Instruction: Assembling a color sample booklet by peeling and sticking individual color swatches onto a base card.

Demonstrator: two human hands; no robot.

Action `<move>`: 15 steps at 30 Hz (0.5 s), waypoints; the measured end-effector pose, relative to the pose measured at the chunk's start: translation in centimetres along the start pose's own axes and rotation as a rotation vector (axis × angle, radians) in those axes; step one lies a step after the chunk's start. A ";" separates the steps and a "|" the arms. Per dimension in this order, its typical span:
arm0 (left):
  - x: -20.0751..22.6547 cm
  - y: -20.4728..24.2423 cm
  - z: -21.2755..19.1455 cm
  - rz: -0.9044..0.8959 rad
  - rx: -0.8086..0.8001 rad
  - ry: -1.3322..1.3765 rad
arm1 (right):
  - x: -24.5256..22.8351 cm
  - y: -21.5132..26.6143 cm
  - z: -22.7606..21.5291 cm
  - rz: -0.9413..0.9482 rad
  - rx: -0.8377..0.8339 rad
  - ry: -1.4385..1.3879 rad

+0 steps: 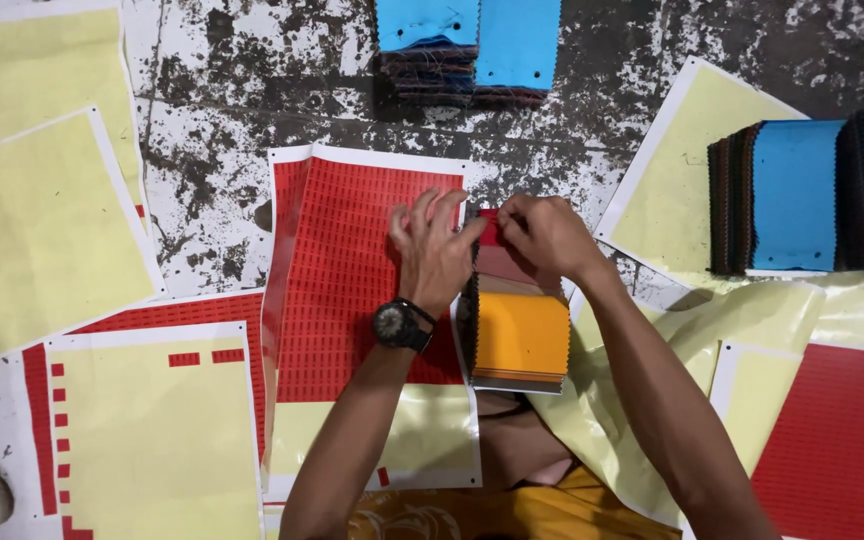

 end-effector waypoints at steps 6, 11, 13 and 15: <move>0.7 0.1 0.2 0.032 -0.020 -0.141 | 0.5 0.2 0.9 0.049 0.034 0.144; 0.8 0.0 -0.1 0.010 -0.036 -0.139 | 0.5 -0.3 -1.0 -0.073 0.166 0.355; 0.7 -0.4 -0.7 -0.007 -0.049 -0.047 | 1.3 -0.3 -0.6 -0.116 0.191 0.330; -0.1 -0.8 -1.3 -0.094 -0.059 0.350 | 1.2 0.2 -0.3 -0.183 0.279 0.316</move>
Point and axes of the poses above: each hand's wrist, its own y-axis away from the middle knuckle, its own z-axis out of the palm, x = y × z, the point moved 8 cm from there along -y, towards the middle knuckle, and after that the axes turned 6 degrees about y, right-handed, at the moved point
